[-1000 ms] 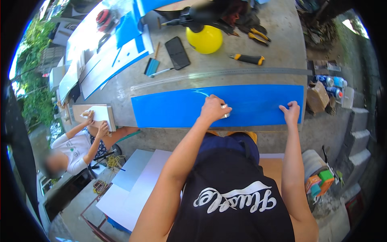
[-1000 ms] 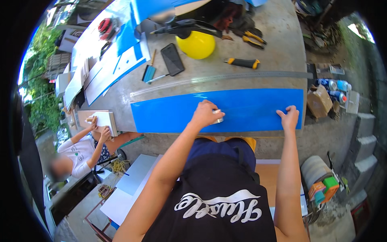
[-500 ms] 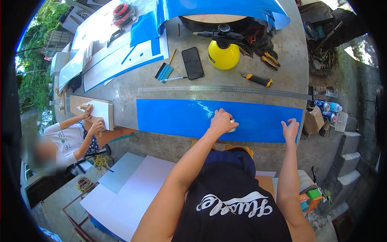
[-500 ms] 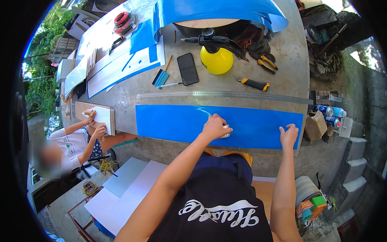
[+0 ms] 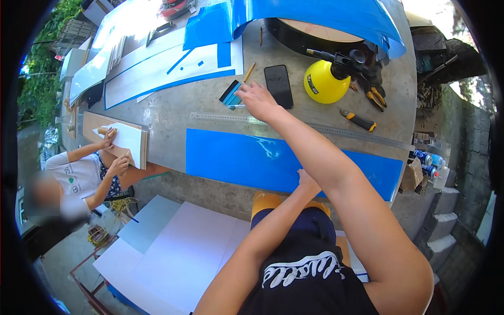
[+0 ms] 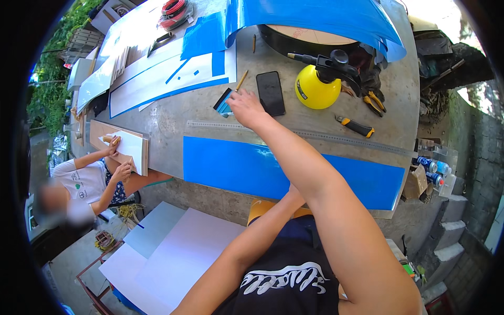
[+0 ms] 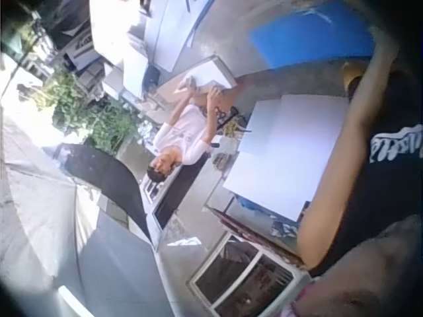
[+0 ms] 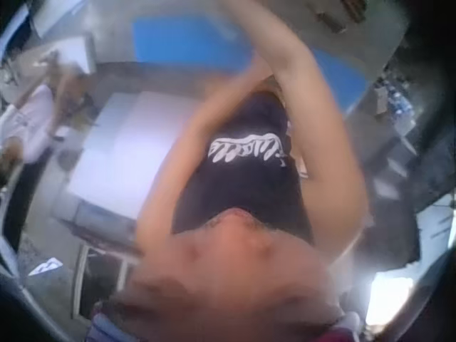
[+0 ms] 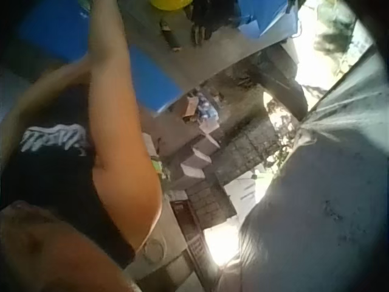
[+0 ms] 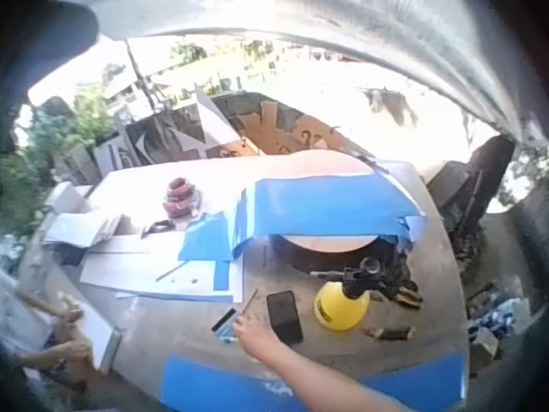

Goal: Measuring, cutting, and applying a blue vinyl film to a curved surface using a utility knife, ruler, and squeegee.

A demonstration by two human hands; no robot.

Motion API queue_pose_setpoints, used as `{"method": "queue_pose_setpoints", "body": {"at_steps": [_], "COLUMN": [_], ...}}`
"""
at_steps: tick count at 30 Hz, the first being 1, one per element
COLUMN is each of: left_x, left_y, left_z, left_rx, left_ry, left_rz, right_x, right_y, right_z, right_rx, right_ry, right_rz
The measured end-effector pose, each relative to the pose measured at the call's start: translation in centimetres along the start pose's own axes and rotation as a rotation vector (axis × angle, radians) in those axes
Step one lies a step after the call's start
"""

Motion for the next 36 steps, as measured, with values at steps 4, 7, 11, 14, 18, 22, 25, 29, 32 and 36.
{"method": "queue_pose_setpoints", "body": {"at_steps": [4, 7, 11, 14, 18, 22, 25, 29, 32, 36], "left_x": [-2.5, -3.8, -1.8, -0.4, -1.1, -1.9, 0.4, 1.3, 1.8, 1.6], "left_y": [0.8, 0.7, 1.5, 1.9, 2.2, -0.1, -1.3, -0.5, -0.5, -0.8], "left_z": [1.8, 6.8, 3.1, 0.1, -1.1, -2.1, -2.8, -4.3, -4.6, -4.9], "left_rx": [0.172, -0.104, -0.131, -0.245, -0.146, -0.048, -0.071, -0.027, -0.053, -0.070], "left_ry": [0.378, 0.747, 0.626, 0.497, 0.312, -0.047, -0.212, -0.334, -0.338, -0.337], "left_rz": [0.174, -0.133, -0.116, -0.066, 0.044, 0.128, 0.069, 0.080, 0.052, 0.013], "right_x": [-1.7, -1.5, -1.6, 0.5, -2.6, -0.4, 4.9, 11.8, 14.5, 16.6], "right_y": [-3.5, -4.2, -4.2, -4.3, -3.9, 4.3, 15.3, 33.0, 44.4, 52.5], "right_z": [5.6, 5.7, 5.1, 3.9, -2.3, -11.6, -17.7, -25.4, -28.9, -30.2], "right_rx": [-0.008, -0.092, -0.028, 0.111, 0.217, 0.368, 0.466, 0.617, 1.019, 1.080], "right_ry": [0.181, 0.308, 0.388, 0.403, -0.009, -0.502, -0.521, -0.562, -0.944, -0.665], "right_rz": [-0.090, -0.104, -0.128, -0.126, 0.084, 0.309, 0.449, 0.943, 1.153, 1.239]}}
Point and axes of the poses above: each hand's wrist, its own y-axis away from the middle knuckle, its own z-axis out of the palm, x = y × z, the point moved 9 cm from there along -y, towards the middle knuckle, and after that the axes turned 11 degrees about x, right-handed, at the moved point
